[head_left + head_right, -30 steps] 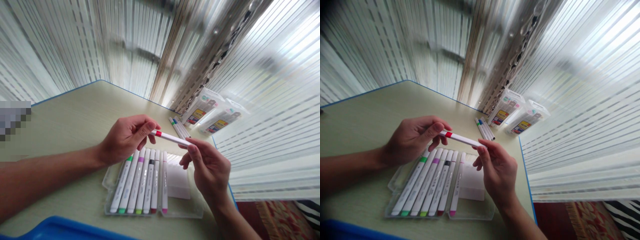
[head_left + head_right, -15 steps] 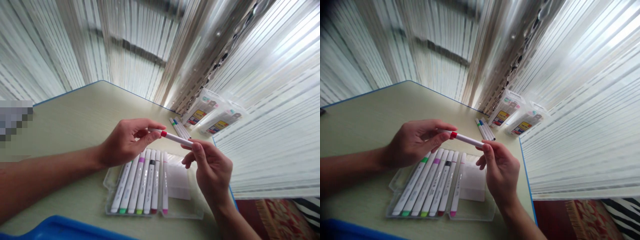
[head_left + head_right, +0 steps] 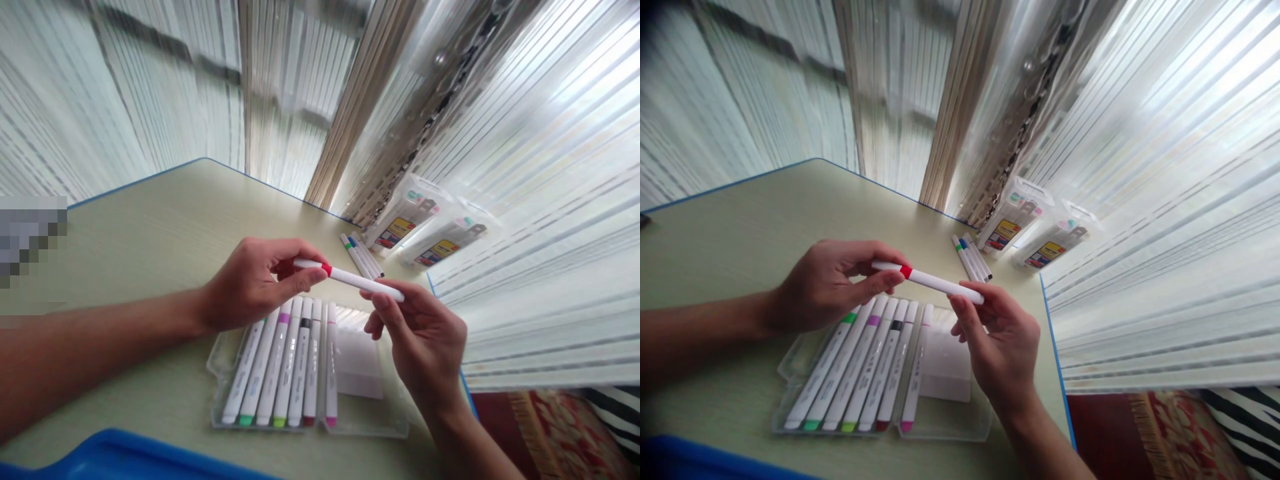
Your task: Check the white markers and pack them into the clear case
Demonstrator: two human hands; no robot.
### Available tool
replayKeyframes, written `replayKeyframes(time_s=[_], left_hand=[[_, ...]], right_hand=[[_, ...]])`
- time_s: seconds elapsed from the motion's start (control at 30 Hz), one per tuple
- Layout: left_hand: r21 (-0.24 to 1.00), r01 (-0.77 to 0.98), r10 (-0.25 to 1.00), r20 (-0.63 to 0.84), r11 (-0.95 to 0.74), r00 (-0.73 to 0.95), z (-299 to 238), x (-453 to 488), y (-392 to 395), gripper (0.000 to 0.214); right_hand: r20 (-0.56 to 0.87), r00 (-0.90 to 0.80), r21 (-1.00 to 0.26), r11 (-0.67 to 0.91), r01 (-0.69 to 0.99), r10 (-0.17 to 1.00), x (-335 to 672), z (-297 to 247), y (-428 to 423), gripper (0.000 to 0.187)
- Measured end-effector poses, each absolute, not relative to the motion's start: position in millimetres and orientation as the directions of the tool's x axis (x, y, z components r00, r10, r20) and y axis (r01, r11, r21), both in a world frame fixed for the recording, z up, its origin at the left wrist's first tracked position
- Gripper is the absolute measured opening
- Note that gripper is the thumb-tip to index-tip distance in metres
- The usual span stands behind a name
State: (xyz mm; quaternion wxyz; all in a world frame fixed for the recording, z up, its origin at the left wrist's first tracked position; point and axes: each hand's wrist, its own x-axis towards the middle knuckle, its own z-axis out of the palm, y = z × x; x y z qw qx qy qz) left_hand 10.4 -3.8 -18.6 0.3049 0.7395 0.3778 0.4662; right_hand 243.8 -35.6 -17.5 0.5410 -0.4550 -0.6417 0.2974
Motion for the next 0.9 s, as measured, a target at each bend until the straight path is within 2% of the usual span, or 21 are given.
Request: replayKeyframes(time_s=[0.4,0.63,0.9], left_hand=[[0.724,0.332,0.795,0.526,-0.605,0.303,-16.8,10.4,-3.5,0.016],[0.666,0.349,0.751,0.568,-0.659,0.336,-16.6,10.1,-2.9,0.017],[0.677,0.315,0.744,0.573,-0.666,0.342,-20.2,10.0,-1.8,0.022]], right_hand=[[0.419,-0.036,-0.867,0.411,0.282,0.907,242.8,-14.3,-37.0,0.009],[0.419,-0.035,-0.874,0.413,0.255,0.907,243.6,-17.2,-35.7,0.017],[0.450,-0.042,-0.855,0.444,0.270,0.892,242.7,-18.5,-34.2,0.017]])
